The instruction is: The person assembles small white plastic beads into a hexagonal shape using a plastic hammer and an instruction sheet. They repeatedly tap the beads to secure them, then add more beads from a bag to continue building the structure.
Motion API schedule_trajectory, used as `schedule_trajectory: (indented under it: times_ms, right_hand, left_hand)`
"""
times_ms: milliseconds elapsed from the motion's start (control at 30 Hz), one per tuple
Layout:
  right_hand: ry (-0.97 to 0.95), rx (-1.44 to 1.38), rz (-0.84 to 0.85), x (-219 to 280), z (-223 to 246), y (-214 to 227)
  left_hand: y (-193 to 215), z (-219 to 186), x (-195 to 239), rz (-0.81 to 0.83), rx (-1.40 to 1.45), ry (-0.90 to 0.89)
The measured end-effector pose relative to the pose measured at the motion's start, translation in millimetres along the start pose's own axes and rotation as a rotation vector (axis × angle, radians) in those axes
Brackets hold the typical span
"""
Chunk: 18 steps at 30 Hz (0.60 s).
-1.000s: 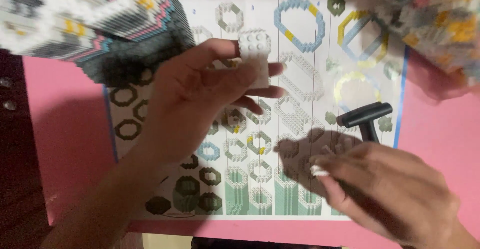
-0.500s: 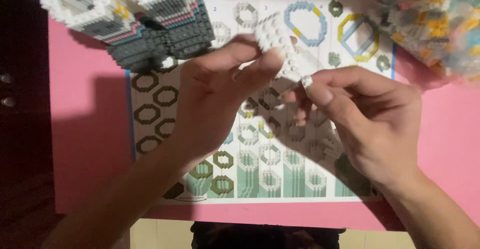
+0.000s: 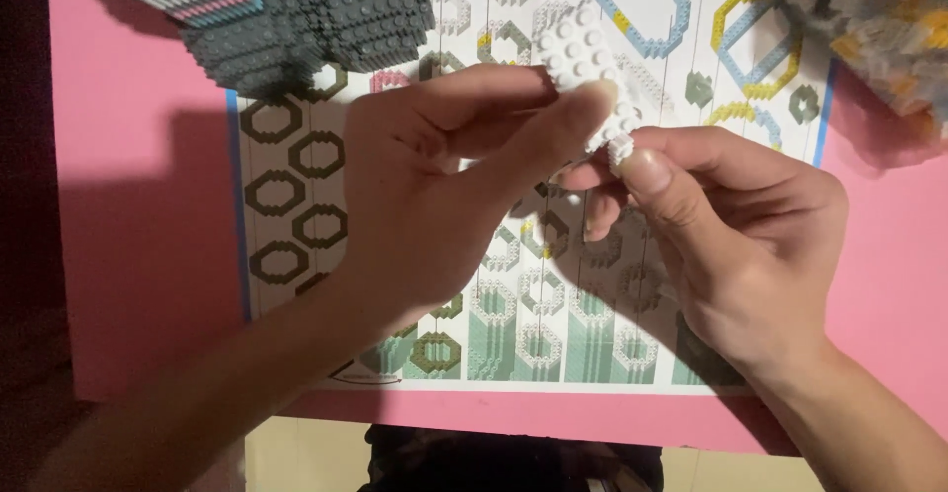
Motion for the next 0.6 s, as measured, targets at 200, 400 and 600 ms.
schedule_trajectory:
  times_ms: [200, 400, 600]
  right_hand:
    - [0.026, 0.053, 0.019, 1.2, -2.1, 0.8]
    - [0.018, 0.109, 0.017, 2.9, -2.1, 0.3]
    - [0.024, 0.204, -0.014, 4.7, -1.8, 2.0]
  left_hand:
    - [-0.7, 6.1, 1.2, -0.002, 0.048, 0.003]
    - [-2.5, 11.4, 3.7, -0.03, 0.23, 0.087]
    - [-2.6, 6.5, 3.7, -0.009, 0.248, 0.092]
Point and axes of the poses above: each hand's wrist, its own x-axis away from the middle knuckle, its own y-axis out of the back of the hand, z = x × y, the point moved 3 cm from there along -x, towards the middle knuckle, and after that the axes turned 15 degrees about -x, right-handed, at the moved point
